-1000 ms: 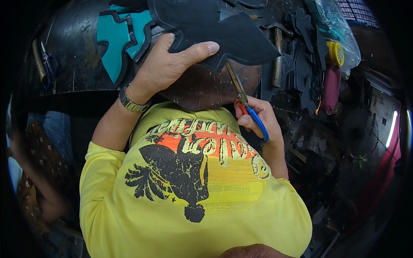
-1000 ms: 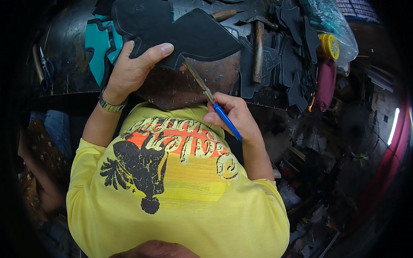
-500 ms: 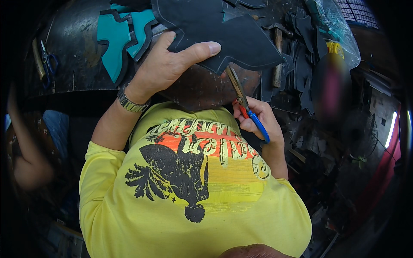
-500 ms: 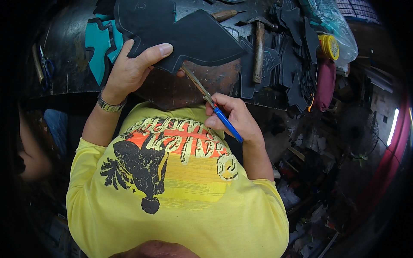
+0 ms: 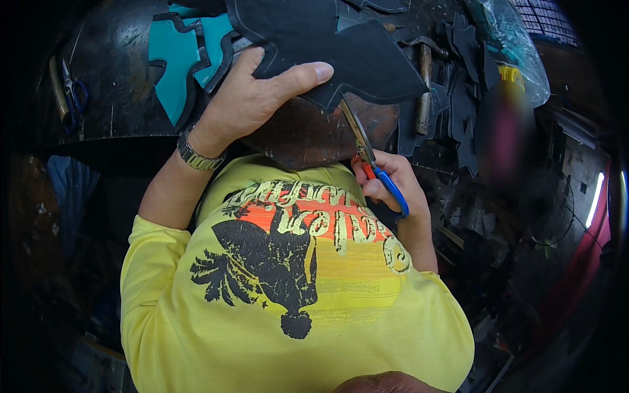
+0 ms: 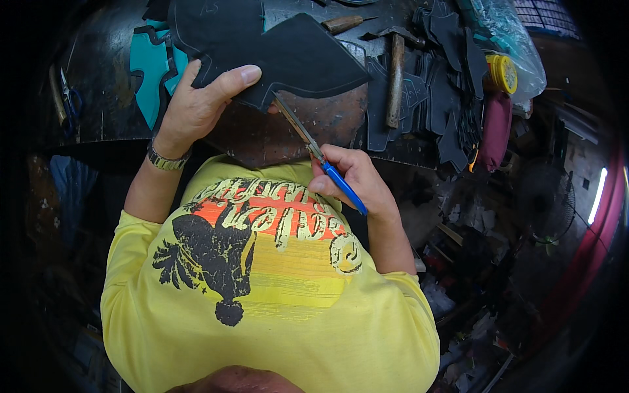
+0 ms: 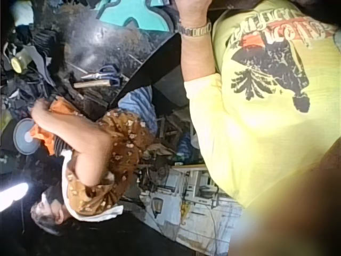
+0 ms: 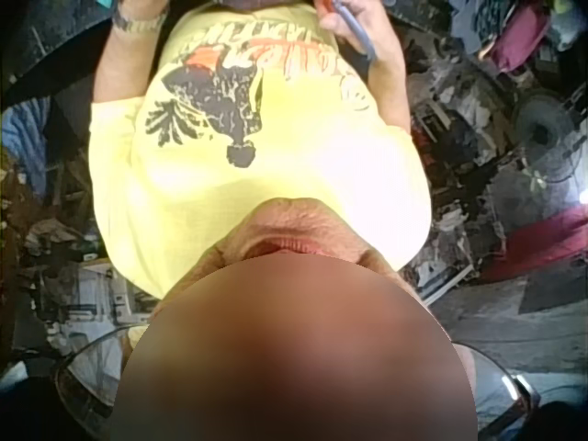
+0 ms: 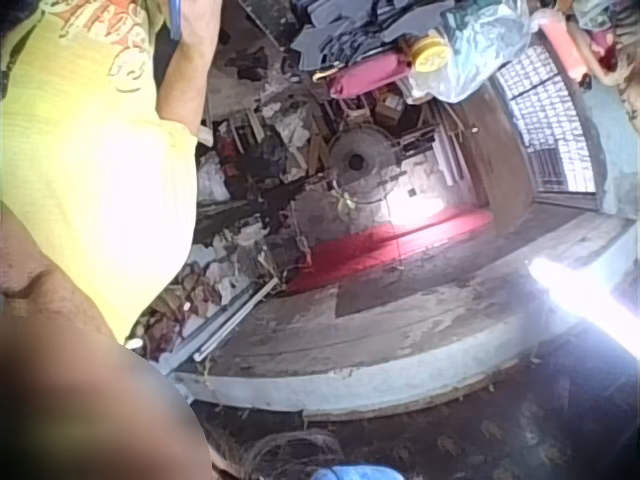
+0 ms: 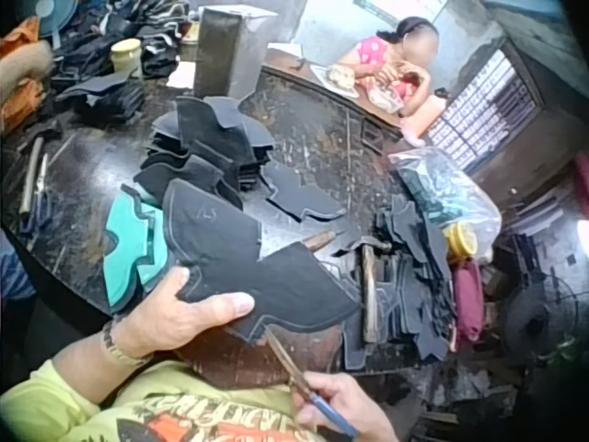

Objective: The person uses a hammer and chisel to mark and shape a teal rubber piece, then uses shears to trim black rubber pieces along marked outlines. The person repeatedly picks up, trims, and places down multiple rubber pieces on a cluttered workbench.

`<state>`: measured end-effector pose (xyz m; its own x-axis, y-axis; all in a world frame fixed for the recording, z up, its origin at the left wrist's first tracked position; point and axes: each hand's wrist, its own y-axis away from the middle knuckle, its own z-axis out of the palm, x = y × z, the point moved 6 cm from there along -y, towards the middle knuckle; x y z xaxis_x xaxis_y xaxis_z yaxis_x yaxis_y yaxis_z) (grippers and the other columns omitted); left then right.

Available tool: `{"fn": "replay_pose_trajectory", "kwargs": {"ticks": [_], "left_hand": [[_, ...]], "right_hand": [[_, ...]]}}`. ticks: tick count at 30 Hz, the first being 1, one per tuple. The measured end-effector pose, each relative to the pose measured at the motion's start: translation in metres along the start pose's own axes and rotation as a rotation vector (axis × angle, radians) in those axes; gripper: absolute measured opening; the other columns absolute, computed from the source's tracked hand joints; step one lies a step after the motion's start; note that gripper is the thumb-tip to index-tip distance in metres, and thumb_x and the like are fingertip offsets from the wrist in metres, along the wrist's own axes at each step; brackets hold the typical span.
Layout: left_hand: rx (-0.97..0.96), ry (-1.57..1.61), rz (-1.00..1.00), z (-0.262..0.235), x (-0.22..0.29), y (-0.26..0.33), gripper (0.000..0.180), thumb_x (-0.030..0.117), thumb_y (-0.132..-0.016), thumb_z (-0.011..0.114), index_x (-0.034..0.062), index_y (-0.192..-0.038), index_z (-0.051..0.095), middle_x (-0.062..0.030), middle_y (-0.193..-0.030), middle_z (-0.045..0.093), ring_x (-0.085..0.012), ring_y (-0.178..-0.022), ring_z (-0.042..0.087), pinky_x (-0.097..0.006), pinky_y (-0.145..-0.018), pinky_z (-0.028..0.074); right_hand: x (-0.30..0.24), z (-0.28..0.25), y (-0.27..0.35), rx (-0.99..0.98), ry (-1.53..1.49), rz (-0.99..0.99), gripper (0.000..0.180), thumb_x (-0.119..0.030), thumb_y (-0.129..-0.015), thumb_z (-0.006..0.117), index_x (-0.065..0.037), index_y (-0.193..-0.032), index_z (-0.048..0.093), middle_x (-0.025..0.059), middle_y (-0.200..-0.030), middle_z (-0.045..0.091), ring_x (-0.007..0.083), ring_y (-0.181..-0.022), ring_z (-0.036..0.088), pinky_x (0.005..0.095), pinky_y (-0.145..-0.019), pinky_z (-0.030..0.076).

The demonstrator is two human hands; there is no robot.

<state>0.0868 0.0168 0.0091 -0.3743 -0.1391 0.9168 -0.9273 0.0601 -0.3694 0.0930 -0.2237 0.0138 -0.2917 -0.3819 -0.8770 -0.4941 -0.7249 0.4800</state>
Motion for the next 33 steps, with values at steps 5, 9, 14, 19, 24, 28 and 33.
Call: {"fn": "replay_pose_trajectory", "kwargs": {"ticks": [5, 9, 14, 19, 24, 28, 33], "left_hand": [[0.041, 0.264, -0.16, 0.001, 0.004, -0.003, 0.022, 0.017, -0.098, 0.063, 0.0076, -0.116, 0.072, -0.0049, -0.11, 0.073, -0.0125, -0.097, 0.067, -0.025, -0.086, 0.05], [0.044, 0.371, -0.26, 0.001, 0.003, -0.004, 0.023, 0.017, -0.099, 0.062, 0.006, -0.115, 0.072, -0.0048, -0.109, 0.073, -0.0118, -0.098, 0.067, -0.025, -0.087, 0.051], [0.004, -0.024, -0.016, -0.002, 0.013, -0.006, 0.024, 0.016, -0.099, 0.06, 0.0076, -0.119, 0.071, -0.0069, -0.115, 0.071, -0.0146, -0.101, 0.067, -0.026, -0.089, 0.05], [-0.015, -0.196, 0.077, -0.001, 0.016, -0.005, 0.026, 0.015, -0.099, 0.058, 0.0097, -0.122, 0.069, -0.0067, -0.116, 0.069, -0.0173, -0.103, 0.066, -0.027, -0.09, 0.049], [0.005, -0.259, 0.124, 0.0, 0.018, -0.004, 0.026, 0.016, -0.099, 0.059, 0.0113, -0.122, 0.07, -0.0055, -0.111, 0.07, -0.0171, -0.098, 0.065, -0.027, -0.087, 0.049], [0.017, -0.189, 0.046, -0.002, 0.015, -0.006, 0.025, 0.016, -0.098, 0.061, 0.0118, -0.121, 0.07, -0.0048, -0.109, 0.07, -0.0148, -0.095, 0.065, -0.025, -0.084, 0.05], [0.082, 0.42, -0.326, 0.0, 0.001, -0.007, 0.025, 0.021, -0.095, 0.068, 0.0015, -0.111, 0.07, -0.0041, -0.102, 0.073, -0.0116, -0.092, 0.067, -0.023, -0.082, 0.05]], "right_hand": [[0.001, 0.001, -0.001, 0.001, -0.059, -0.012, 0.043, -0.038, -0.081, 0.083, -0.004, -0.082, 0.058, -0.0052, -0.071, 0.048, 0.0043, -0.067, 0.041, 0.0229, -0.058, 0.034], [0.003, 0.003, -0.001, 0.001, -0.111, -0.052, 0.043, -0.037, -0.079, 0.085, -0.003, -0.086, 0.059, -0.0055, -0.074, 0.049, 0.004, -0.069, 0.042, 0.0221, -0.058, 0.034], [0.007, -0.001, -0.001, 0.016, -0.047, -0.018, 0.041, -0.036, -0.08, 0.084, -0.004, -0.087, 0.059, -0.0057, -0.074, 0.05, 0.0035, -0.07, 0.043, 0.0215, -0.06, 0.035], [0.007, 0.0, -0.001, 0.011, -0.035, -0.023, 0.04, -0.035, -0.08, 0.084, -0.004, -0.085, 0.059, -0.0059, -0.073, 0.05, 0.0031, -0.068, 0.043, 0.0215, -0.059, 0.035], [0.007, 0.001, -0.001, 0.042, -0.006, -0.033, 0.039, -0.032, -0.08, 0.085, -0.004, -0.083, 0.059, -0.0057, -0.071, 0.049, 0.003, -0.067, 0.042, 0.0216, -0.058, 0.035], [0.007, 0.002, -0.001, 0.055, 0.029, -0.031, 0.038, -0.03, -0.08, 0.086, -0.004, -0.082, 0.058, -0.0056, -0.069, 0.048, 0.0027, -0.066, 0.042, 0.0216, -0.057, 0.035], [0.003, 0.0, -0.001, 0.065, 0.043, -0.036, 0.039, -0.031, -0.079, 0.086, -0.004, -0.081, 0.058, -0.0061, -0.068, 0.047, 0.0026, -0.065, 0.04, 0.0218, -0.056, 0.034]]}}
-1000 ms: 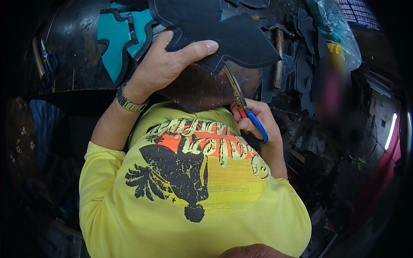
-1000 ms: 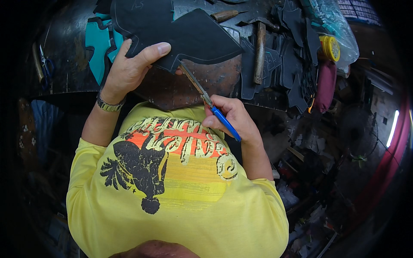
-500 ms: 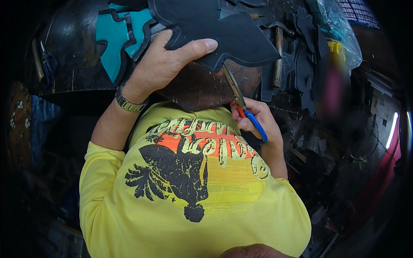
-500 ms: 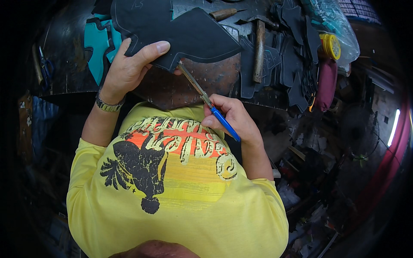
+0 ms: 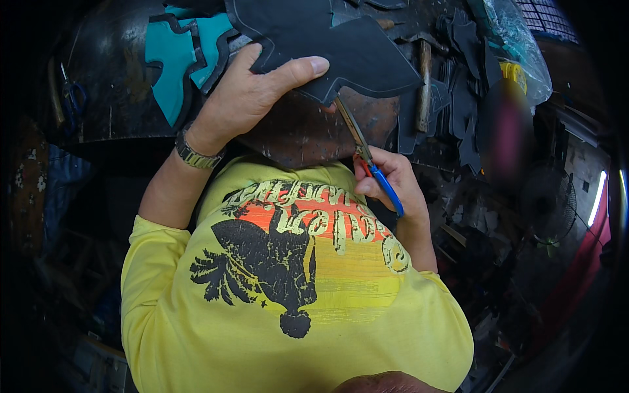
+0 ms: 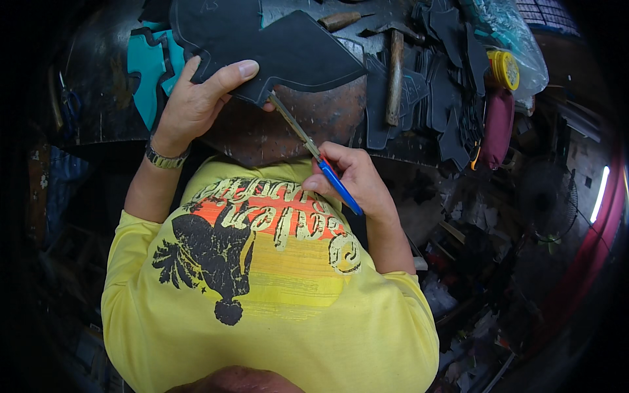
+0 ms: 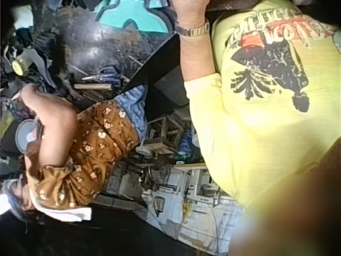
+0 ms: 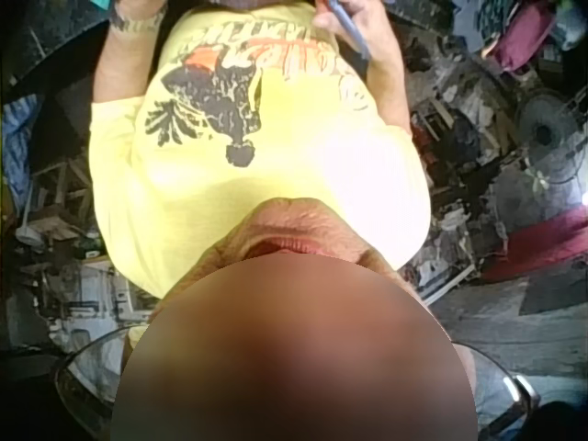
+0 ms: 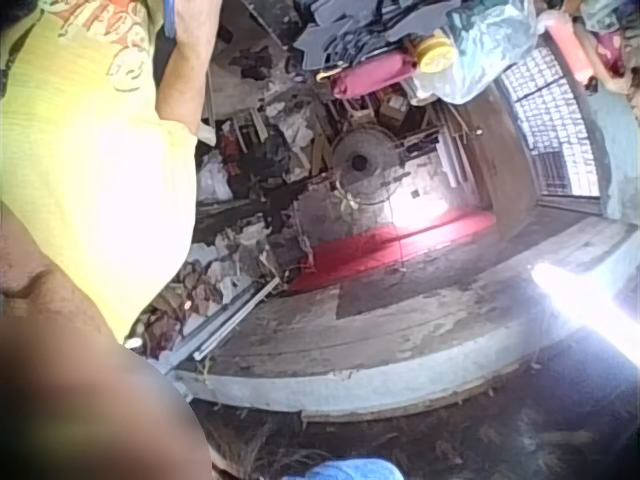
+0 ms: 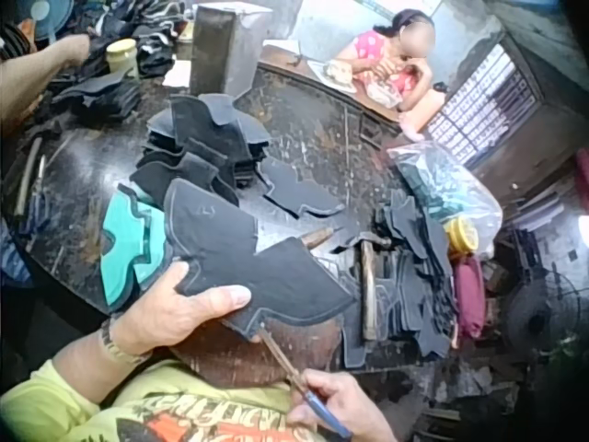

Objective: The person uses a hammer and chisel to mark and shape a teal rubber piece, then uses shears to trim black rubber pieces along marked outlines. The person repeatedly picks up, trims, and places down multiple rubber pieces on a cluttered workbench.

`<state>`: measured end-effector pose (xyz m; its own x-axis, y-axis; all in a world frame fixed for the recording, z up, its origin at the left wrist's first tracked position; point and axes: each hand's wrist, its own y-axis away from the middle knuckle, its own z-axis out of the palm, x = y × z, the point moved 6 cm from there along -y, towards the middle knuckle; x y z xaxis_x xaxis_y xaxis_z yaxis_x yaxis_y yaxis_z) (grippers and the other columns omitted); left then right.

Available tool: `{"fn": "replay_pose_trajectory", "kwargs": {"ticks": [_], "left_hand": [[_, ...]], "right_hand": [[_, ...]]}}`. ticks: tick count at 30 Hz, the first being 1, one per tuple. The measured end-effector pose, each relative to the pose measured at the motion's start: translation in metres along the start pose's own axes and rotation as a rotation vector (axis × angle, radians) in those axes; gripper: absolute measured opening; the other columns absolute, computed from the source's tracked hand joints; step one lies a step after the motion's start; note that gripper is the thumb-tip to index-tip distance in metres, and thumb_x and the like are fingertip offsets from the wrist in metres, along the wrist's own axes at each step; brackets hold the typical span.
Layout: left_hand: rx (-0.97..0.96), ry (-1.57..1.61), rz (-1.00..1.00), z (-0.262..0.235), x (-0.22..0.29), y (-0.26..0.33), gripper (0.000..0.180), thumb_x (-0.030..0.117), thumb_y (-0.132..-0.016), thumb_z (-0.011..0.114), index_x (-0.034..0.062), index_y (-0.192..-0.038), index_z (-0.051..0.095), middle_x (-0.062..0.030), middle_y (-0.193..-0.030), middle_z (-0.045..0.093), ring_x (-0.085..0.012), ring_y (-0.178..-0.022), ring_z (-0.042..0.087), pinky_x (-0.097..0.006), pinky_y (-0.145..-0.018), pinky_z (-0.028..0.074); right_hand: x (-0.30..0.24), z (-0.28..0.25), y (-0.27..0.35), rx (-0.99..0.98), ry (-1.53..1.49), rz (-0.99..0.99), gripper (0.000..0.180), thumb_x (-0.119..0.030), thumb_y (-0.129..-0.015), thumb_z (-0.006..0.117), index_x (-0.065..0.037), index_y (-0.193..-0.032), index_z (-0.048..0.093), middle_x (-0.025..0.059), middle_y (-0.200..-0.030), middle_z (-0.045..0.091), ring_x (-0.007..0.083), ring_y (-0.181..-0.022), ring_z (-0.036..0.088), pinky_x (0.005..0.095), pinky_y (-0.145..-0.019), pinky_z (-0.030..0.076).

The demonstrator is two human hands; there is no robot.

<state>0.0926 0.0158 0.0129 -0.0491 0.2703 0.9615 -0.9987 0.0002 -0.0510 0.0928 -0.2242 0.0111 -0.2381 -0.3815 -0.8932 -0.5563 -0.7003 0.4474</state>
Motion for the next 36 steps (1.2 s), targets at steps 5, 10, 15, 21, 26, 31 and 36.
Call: {"fn": "replay_pose_trajectory", "kwargs": {"ticks": [5, 10, 15, 21, 26, 31, 36], "left_hand": [[0.058, 0.168, -0.171, 0.001, -0.003, -0.011, 0.025, 0.018, -0.095, 0.067, -0.006, -0.103, 0.068, -0.0083, -0.098, 0.073, -0.018, -0.084, 0.071, -0.027, -0.079, 0.056], [0.142, 0.229, -0.326, 0.001, -0.003, -0.011, 0.025, 0.011, -0.094, 0.066, -0.0053, -0.111, 0.056, -0.0143, -0.098, 0.07, -0.0273, -0.083, 0.072, -0.038, -0.07, 0.063], [0.088, 0.067, -0.492, 0.005, -0.005, -0.01, 0.026, 0.015, -0.093, 0.069, -0.0066, -0.103, 0.059, -0.0146, -0.094, 0.069, -0.0241, -0.077, 0.072, -0.034, -0.069, 0.062], [-0.013, 0.038, -0.491, 0.008, -0.005, -0.027, 0.026, 0.021, -0.092, 0.071, -0.0047, -0.096, 0.065, -0.0116, -0.087, 0.069, -0.018, -0.075, 0.07, -0.03, -0.068, 0.061], [-0.109, 0.0, -0.421, 0.017, -0.003, -0.087, 0.029, 0.025, -0.091, 0.073, -0.0013, -0.1, 0.064, -0.008, -0.086, 0.067, -0.015, -0.077, 0.069, -0.028, -0.07, 0.06], [-0.055, -0.337, -0.478, 0.01, -0.019, -0.122, 0.061, 0.037, -0.093, 0.07, -0.0122, -0.125, 0.055, -0.0083, -0.086, 0.066, -0.015, -0.074, 0.07, -0.023, -0.067, 0.058], [-0.162, -0.965, -0.06, -0.004, 0.021, -0.056, 0.043, 0.022, -0.086, 0.076, 0.0019, -0.122, 0.064, -0.011, -0.095, 0.067, -0.0177, -0.08, 0.067, -0.03, -0.072, 0.054]], "right_hand": [[-0.004, -0.011, 0.001, 0.022, 0.034, 0.049, 0.037, -0.029, -0.08, 0.086, -0.004, -0.081, 0.058, -0.0063, -0.068, 0.047, 0.0021, -0.065, 0.04, 0.0207, -0.056, 0.033], [-0.009, -0.027, 0.0, 0.177, -0.184, -0.025, 0.032, -0.03, -0.086, 0.079, -0.004, -0.084, 0.059, -0.0035, -0.065, 0.051, 0.0032, -0.057, 0.048, 0.0207, -0.05, 0.038], [-0.001, -0.02, -0.021, 0.291, -0.561, -0.236, 0.037, -0.038, -0.095, 0.066, -0.002, -0.089, 0.059, 0.0005, -0.064, 0.054, 0.0077, -0.05, 0.05, 0.0224, -0.044, 0.039], [0.007, -0.022, -0.028, 0.363, -0.669, -0.298, 0.04, -0.041, -0.096, 0.064, -0.002, -0.088, 0.059, 0.0017, -0.063, 0.053, 0.0094, -0.047, 0.05, 0.0235, -0.044, 0.04], [0.006, -0.023, -0.027, 0.363, -0.691, -0.278, 0.037, -0.038, -0.096, 0.064, -0.002, -0.088, 0.059, 0.0023, -0.062, 0.053, 0.01, -0.047, 0.05, 0.0241, -0.044, 0.041], [0.014, -0.023, -0.029, 0.375, -0.704, -0.201, 0.032, -0.033, -0.098, 0.062, -0.003, -0.089, 0.059, 0.0029, -0.062, 0.054, 0.0103, -0.047, 0.051, 0.0242, -0.044, 0.041], [0.009, -0.022, -0.028, 0.26, -0.715, -0.25, 0.03, -0.031, -0.099, 0.059, -0.002, -0.091, 0.059, 0.004, -0.063, 0.053, 0.011, -0.047, 0.05, 0.0244, -0.043, 0.04]]}}
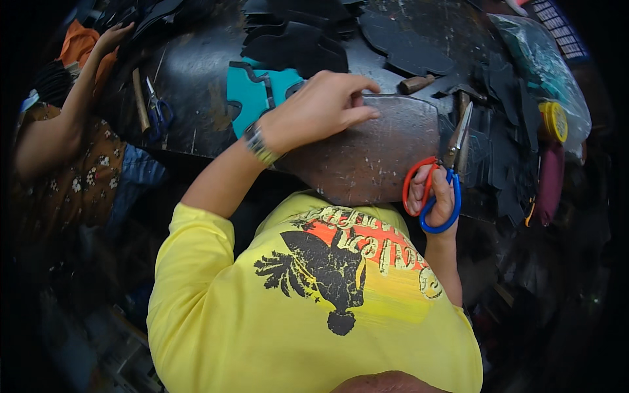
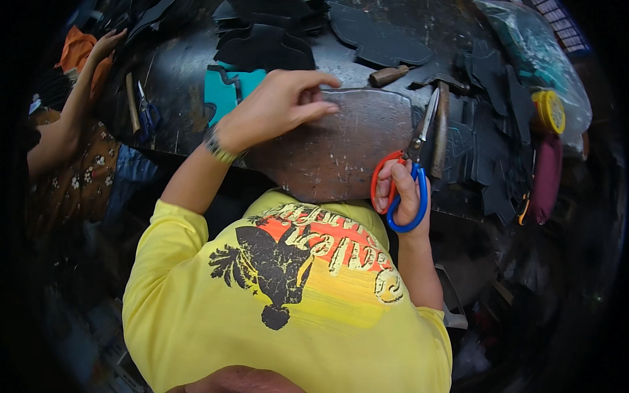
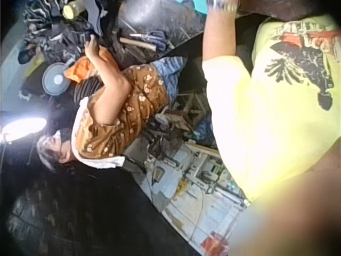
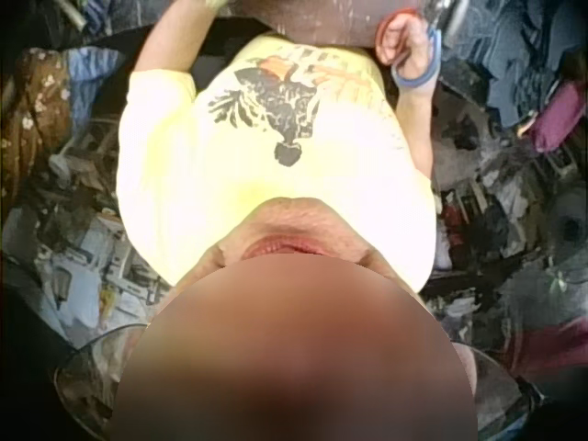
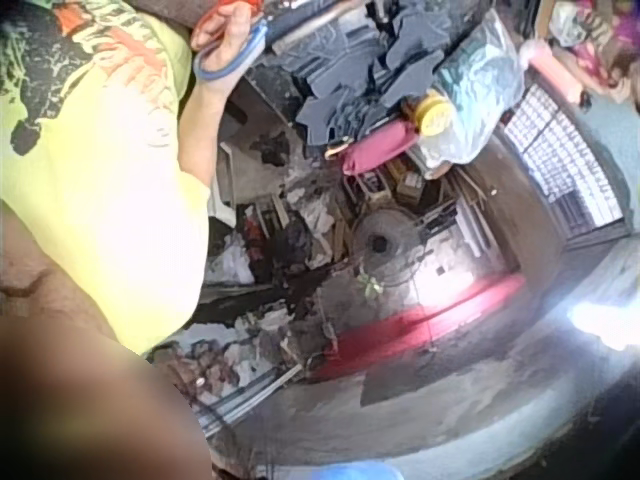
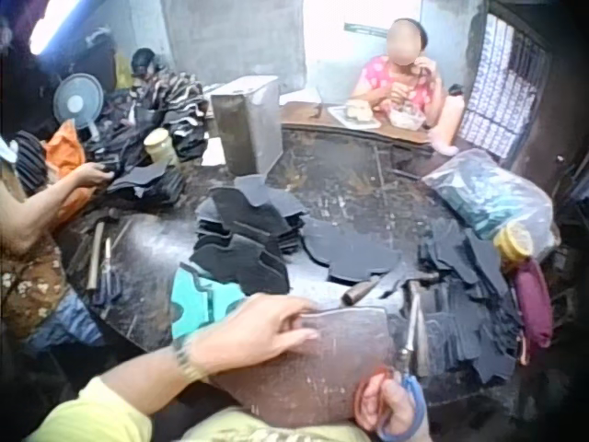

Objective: The person uses a hammer and chisel to mark and shape a teal rubber piece, then uses shears to trim black rubber pieces along marked outlines. The person repeatedly picks up, trims, and places down multiple rubber pieces on a cluttered workbench.

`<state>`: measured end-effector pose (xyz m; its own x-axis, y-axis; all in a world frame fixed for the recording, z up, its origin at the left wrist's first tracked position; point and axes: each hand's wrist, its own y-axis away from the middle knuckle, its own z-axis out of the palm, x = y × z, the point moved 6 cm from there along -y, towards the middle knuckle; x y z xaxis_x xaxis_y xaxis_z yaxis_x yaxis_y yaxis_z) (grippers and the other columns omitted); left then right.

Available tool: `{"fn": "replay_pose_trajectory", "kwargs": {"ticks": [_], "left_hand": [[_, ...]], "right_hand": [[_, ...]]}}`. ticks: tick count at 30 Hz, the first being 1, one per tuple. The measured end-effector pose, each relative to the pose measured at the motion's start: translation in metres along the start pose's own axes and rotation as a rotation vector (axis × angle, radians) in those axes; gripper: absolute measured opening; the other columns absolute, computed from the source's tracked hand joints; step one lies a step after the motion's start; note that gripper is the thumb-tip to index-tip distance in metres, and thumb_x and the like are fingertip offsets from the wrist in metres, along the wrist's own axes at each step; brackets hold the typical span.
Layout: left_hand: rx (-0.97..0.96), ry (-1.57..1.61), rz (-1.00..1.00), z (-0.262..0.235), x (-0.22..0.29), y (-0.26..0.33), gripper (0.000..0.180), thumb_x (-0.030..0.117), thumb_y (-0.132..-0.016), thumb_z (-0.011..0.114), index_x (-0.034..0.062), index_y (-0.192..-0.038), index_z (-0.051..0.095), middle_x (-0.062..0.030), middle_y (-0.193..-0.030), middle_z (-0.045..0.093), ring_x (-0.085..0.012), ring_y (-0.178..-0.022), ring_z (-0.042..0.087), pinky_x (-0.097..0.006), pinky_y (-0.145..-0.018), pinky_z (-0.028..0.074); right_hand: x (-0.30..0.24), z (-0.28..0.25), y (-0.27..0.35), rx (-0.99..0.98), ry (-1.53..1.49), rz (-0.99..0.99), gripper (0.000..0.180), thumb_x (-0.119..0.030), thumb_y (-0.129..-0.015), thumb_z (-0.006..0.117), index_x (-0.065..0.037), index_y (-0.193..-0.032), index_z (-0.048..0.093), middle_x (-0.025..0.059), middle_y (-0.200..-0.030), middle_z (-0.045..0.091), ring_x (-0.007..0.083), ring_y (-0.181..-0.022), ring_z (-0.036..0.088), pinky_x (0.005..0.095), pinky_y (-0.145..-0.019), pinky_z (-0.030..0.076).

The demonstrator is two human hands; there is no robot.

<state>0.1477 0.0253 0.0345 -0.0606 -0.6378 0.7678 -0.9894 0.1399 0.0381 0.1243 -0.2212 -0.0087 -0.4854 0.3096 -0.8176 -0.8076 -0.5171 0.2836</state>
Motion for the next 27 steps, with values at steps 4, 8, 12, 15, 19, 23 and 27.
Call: {"fn": "replay_pose_trajectory", "kwargs": {"ticks": [4, 8, 12, 15, 19, 23, 27], "left_hand": [[0.163, -0.395, 0.06, -0.044, -0.002, 0.071, 0.06, 0.015, -0.077, 0.08, 0.0101, -0.132, 0.059, -0.014, -0.137, 0.052, -0.0311, -0.125, 0.054, -0.041, -0.102, 0.047], [0.053, -0.421, -0.199, -0.061, -0.04, 0.114, 0.086, 0.019, -0.071, 0.084, 0.0162, -0.147, 0.044, -0.0124, -0.159, 0.031, -0.0379, -0.147, 0.027, -0.048, -0.119, 0.028], [0.069, -0.419, -0.181, -0.063, -0.062, 0.129, 0.083, 0.017, -0.072, 0.082, 0.014, -0.147, 0.045, -0.0142, -0.159, 0.032, -0.0366, -0.146, 0.031, -0.047, -0.117, 0.031], [0.157, -0.327, -0.148, -0.066, -0.067, 0.13, 0.065, 0.009, -0.074, 0.077, 0.0088, -0.136, 0.055, -0.017, -0.146, 0.048, -0.034, -0.135, 0.047, -0.042, -0.109, 0.042], [0.323, -0.369, -0.149, -0.083, -0.059, 0.127, 0.031, -0.003, -0.078, 0.068, 0.0009, -0.108, 0.067, -0.0165, -0.115, 0.069, -0.0294, -0.11, 0.068, -0.035, -0.092, 0.054], [0.715, -0.425, 0.041, -0.128, -0.021, 0.141, 0.018, -0.008, -0.083, 0.064, 0.0003, -0.097, 0.071, -0.0098, -0.096, 0.073, -0.0168, -0.091, 0.071, -0.027, -0.082, 0.054], [0.704, -0.286, 0.099, -0.136, -0.011, 0.136, 0.024, -0.001, -0.082, 0.07, 0.0011, -0.107, 0.069, -0.0125, -0.107, 0.07, -0.0232, -0.097, 0.068, -0.031, -0.087, 0.053]], "right_hand": [[-0.004, 0.003, -0.005, -0.025, 0.105, 0.069, 0.032, -0.032, -0.097, 0.061, -0.001, -0.09, 0.06, 0.0041, -0.063, 0.054, 0.0107, -0.048, 0.05, 0.0239, -0.043, 0.039], [-0.008, 0.009, -0.011, -0.062, 0.255, 0.119, 0.034, -0.034, -0.096, 0.063, -0.001, -0.087, 0.061, 0.004, -0.06, 0.054, 0.0102, -0.046, 0.05, 0.0238, -0.042, 0.039], [-0.007, 0.013, -0.015, -0.029, 0.314, 0.14, 0.035, -0.034, -0.094, 0.066, 0.0, -0.085, 0.063, 0.0042, -0.058, 0.055, 0.0106, -0.044, 0.051, 0.0238, -0.042, 0.04], [-0.001, 0.018, -0.014, -0.013, 0.305, 0.191, 0.035, -0.034, -0.093, 0.066, 0.0, -0.085, 0.063, 0.0043, -0.058, 0.055, 0.0106, -0.044, 0.051, 0.0239, -0.042, 0.04], [0.001, 0.03, -0.01, -0.064, 0.346, 0.209, 0.034, -0.034, -0.093, 0.067, -0.002, -0.087, 0.062, 0.004, -0.06, 0.056, 0.0095, -0.046, 0.05, 0.0233, -0.044, 0.039], [-0.005, 0.044, -0.007, -0.141, 0.414, 0.145, 0.031, -0.032, -0.09, 0.072, -0.003, -0.087, 0.06, 0.0, -0.064, 0.053, 0.0072, -0.048, 0.046, 0.0226, -0.044, 0.036], [-0.006, 0.051, -0.005, -0.138, 0.519, 0.084, 0.032, -0.022, -0.081, 0.084, -0.003, -0.09, 0.06, -0.0032, -0.069, 0.054, 0.0039, -0.063, 0.051, 0.019, -0.057, 0.041]]}}
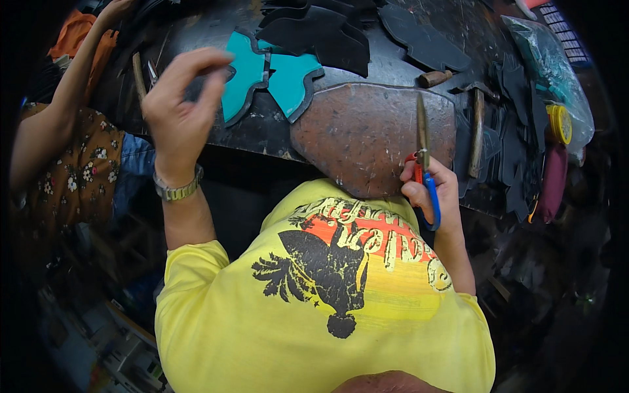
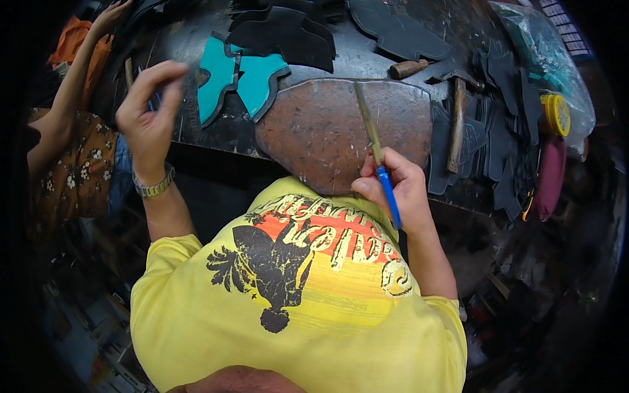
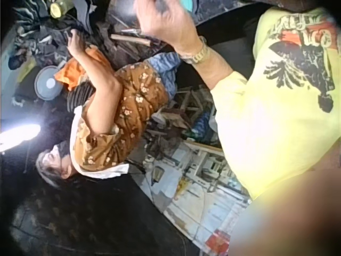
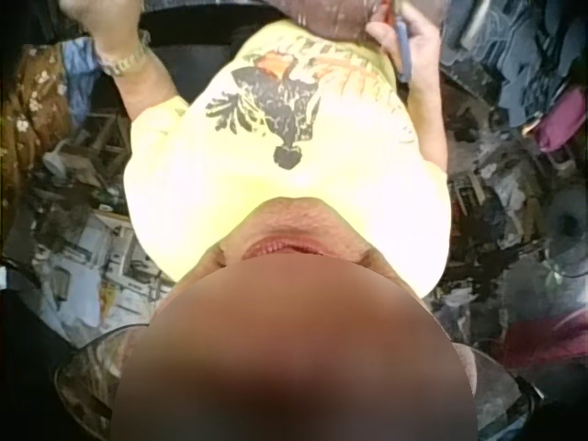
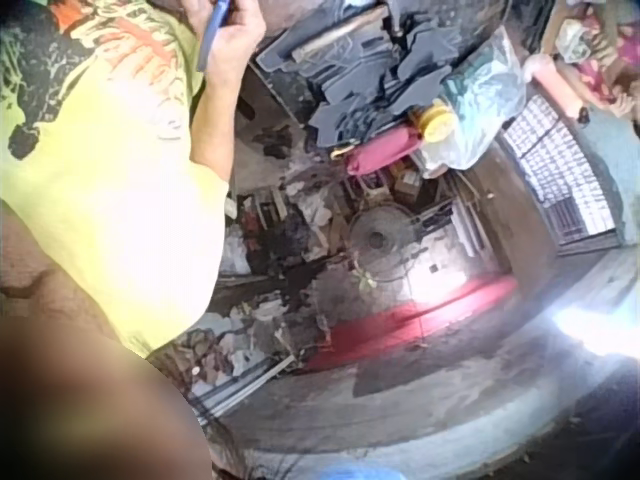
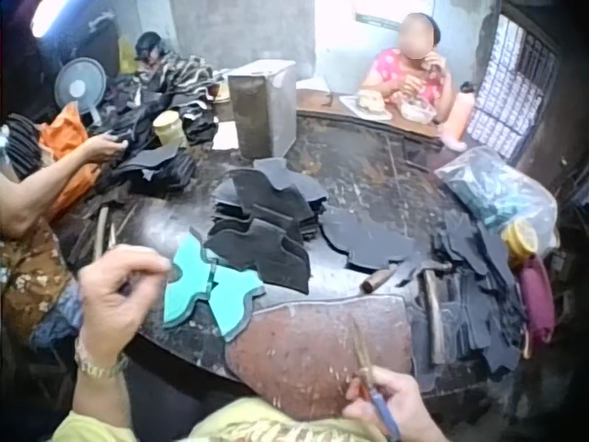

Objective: The person uses a hammer and chisel to mark and shape a teal rubber piece, then uses shears to trim black rubber pieces along marked outlines. The person repeatedly picks up, trims, and places down multiple rubber pieces on a cluttered workbench.

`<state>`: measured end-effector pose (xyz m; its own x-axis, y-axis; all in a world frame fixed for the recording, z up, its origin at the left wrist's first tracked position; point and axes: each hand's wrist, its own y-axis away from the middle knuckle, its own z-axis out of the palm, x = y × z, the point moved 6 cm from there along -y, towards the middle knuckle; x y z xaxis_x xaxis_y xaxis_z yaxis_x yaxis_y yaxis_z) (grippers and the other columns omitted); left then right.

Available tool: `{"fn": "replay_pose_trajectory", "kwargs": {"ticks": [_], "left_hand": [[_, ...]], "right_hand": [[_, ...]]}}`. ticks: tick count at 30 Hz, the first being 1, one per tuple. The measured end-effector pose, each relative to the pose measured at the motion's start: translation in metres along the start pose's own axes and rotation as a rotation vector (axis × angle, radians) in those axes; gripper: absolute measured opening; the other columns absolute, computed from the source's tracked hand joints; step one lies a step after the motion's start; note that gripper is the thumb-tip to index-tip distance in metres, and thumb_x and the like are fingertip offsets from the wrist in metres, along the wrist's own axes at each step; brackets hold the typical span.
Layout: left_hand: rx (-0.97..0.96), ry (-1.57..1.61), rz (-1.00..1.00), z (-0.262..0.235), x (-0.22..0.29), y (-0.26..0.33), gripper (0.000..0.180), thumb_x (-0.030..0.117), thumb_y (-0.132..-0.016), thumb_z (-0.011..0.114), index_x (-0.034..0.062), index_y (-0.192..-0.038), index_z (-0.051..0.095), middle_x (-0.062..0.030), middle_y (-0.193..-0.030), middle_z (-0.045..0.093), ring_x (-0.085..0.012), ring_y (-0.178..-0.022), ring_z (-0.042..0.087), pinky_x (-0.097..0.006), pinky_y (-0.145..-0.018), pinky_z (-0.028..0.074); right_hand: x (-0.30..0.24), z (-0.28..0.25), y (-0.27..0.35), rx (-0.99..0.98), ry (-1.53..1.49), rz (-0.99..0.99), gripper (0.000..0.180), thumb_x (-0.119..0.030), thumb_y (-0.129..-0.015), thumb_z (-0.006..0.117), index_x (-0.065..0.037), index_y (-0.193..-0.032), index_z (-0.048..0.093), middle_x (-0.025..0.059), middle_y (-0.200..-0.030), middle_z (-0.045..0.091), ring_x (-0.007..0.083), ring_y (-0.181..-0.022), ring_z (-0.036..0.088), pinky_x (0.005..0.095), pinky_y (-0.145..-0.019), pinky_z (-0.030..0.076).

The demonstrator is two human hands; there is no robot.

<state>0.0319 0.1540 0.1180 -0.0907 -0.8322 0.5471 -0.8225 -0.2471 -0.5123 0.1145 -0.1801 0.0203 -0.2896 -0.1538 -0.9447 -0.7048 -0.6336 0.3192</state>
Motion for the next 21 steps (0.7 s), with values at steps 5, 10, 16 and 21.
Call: {"fn": "replay_pose_trajectory", "kwargs": {"ticks": [5, 10, 16, 21], "left_hand": [[-0.314, -0.376, -0.128, 0.063, -0.03, 0.018, 0.058, 0.023, -0.08, 0.079, 0.006, -0.132, 0.057, -0.0208, -0.136, 0.055, -0.0403, -0.119, 0.057, -0.042, -0.098, 0.049], [-0.257, -0.317, -0.2, 0.066, -0.063, 0.037, 0.049, 0.018, -0.083, 0.075, 0.0044, -0.128, 0.059, -0.0231, -0.132, 0.058, -0.0414, -0.119, 0.057, -0.042, -0.097, 0.049], [-0.207, -0.318, -0.216, 0.053, -0.063, 0.026, 0.018, 0.01, -0.087, 0.069, 0.0018, -0.103, 0.067, -0.0166, -0.107, 0.071, -0.0317, -0.092, 0.071, -0.037, -0.077, 0.054], [0.139, -0.283, -0.136, -0.007, -0.012, 0.003, 0.013, 0.008, -0.089, 0.069, 0.0045, -0.101, 0.071, -0.0057, -0.085, 0.071, -0.0107, -0.068, 0.063, -0.026, -0.063, 0.05]], "right_hand": [[0.0, 0.005, 0.001, 0.001, 0.168, -0.073, 0.034, -0.023, -0.076, 0.088, -0.004, -0.088, 0.062, -0.0019, -0.069, 0.052, 0.0049, -0.066, 0.048, 0.0225, -0.061, 0.04], [0.0, 0.0, 0.006, 0.031, 0.053, 0.007, 0.033, -0.022, -0.077, 0.087, -0.004, -0.088, 0.062, -0.0032, -0.07, 0.054, 0.0036, -0.066, 0.049, 0.0209, -0.06, 0.04], [-0.001, 0.001, 0.002, 0.018, 0.093, -0.018, 0.04, -0.025, -0.08, 0.085, 0.0, -0.102, 0.063, -0.0016, -0.08, 0.058, 0.0035, -0.066, 0.05, 0.0188, -0.057, 0.039], [-0.007, -0.006, 0.006, 0.064, -0.069, -0.156, 0.049, -0.031, -0.077, 0.087, 0.002, -0.105, 0.063, -0.0003, -0.083, 0.059, 0.0046, -0.067, 0.052, 0.0189, -0.059, 0.04]]}}
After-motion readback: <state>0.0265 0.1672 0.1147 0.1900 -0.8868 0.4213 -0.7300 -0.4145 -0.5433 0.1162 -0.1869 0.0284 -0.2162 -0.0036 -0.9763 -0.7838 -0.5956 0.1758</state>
